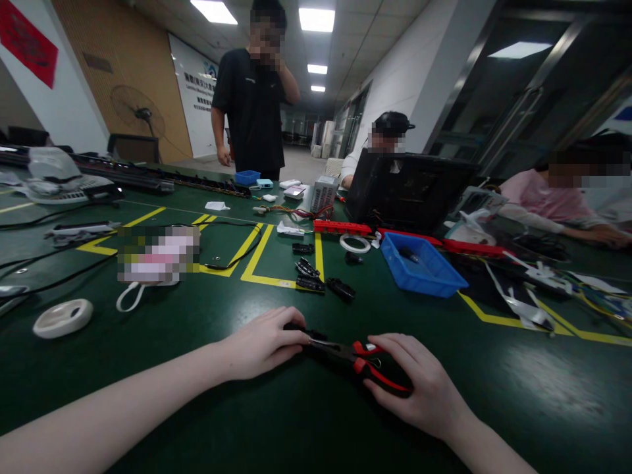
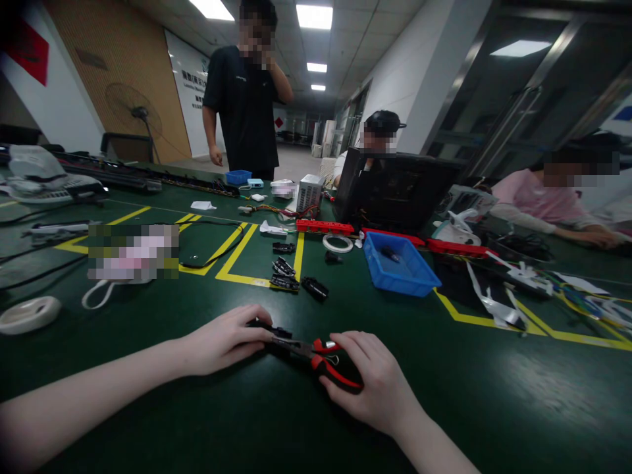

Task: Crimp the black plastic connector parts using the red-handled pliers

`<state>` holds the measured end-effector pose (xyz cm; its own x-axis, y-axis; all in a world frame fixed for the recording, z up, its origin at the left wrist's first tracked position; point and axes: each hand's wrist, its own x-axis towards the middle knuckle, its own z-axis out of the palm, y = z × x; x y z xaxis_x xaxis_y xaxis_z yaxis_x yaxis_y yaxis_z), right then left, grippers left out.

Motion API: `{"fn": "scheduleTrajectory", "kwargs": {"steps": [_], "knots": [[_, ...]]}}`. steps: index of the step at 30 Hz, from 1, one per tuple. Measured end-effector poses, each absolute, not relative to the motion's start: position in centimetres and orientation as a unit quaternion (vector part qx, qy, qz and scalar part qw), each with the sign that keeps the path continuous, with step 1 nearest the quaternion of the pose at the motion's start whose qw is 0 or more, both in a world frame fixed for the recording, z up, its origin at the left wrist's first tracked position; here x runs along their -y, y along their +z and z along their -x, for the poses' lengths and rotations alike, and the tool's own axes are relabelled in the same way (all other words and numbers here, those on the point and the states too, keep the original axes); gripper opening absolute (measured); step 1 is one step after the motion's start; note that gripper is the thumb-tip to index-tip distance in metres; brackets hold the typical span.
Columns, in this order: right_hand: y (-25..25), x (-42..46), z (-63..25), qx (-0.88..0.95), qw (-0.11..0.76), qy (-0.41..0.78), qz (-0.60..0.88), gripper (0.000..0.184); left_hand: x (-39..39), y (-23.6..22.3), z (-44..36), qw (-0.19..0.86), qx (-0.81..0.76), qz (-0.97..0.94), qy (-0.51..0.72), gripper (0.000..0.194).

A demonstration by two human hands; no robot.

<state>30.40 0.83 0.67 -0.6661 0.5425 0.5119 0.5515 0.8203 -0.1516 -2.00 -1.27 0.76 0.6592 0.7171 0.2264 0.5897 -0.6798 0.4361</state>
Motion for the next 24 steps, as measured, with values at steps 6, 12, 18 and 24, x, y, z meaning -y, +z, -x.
{"fn": "scheduleTrajectory", "kwargs": {"steps": [6, 12, 18, 24], "knots": [[0.26, -0.93, -30.47, 0.912, 0.268, 0.014, 0.311, 0.043, 1.38, 0.77, 1.89, 0.152, -0.377, -0.893, 0.194, 0.028], [0.16, -1.26, -30.50, 0.917, 0.237, -0.001, 0.322, 0.046, 1.23, 0.39, 1.87, 0.137, -0.391, -0.889, 0.197, 0.029], [0.15, -1.33, -30.39, 0.917, 0.233, 0.001, 0.325, 0.040, 1.15, 0.17, 2.01, 0.136, -0.389, -0.888, 0.204, 0.029], [0.06, -1.47, -30.42, 0.921, 0.223, -0.009, 0.321, 0.044, 1.47, 0.84, 1.81, 0.138, -0.401, -0.883, 0.203, 0.029]]}}
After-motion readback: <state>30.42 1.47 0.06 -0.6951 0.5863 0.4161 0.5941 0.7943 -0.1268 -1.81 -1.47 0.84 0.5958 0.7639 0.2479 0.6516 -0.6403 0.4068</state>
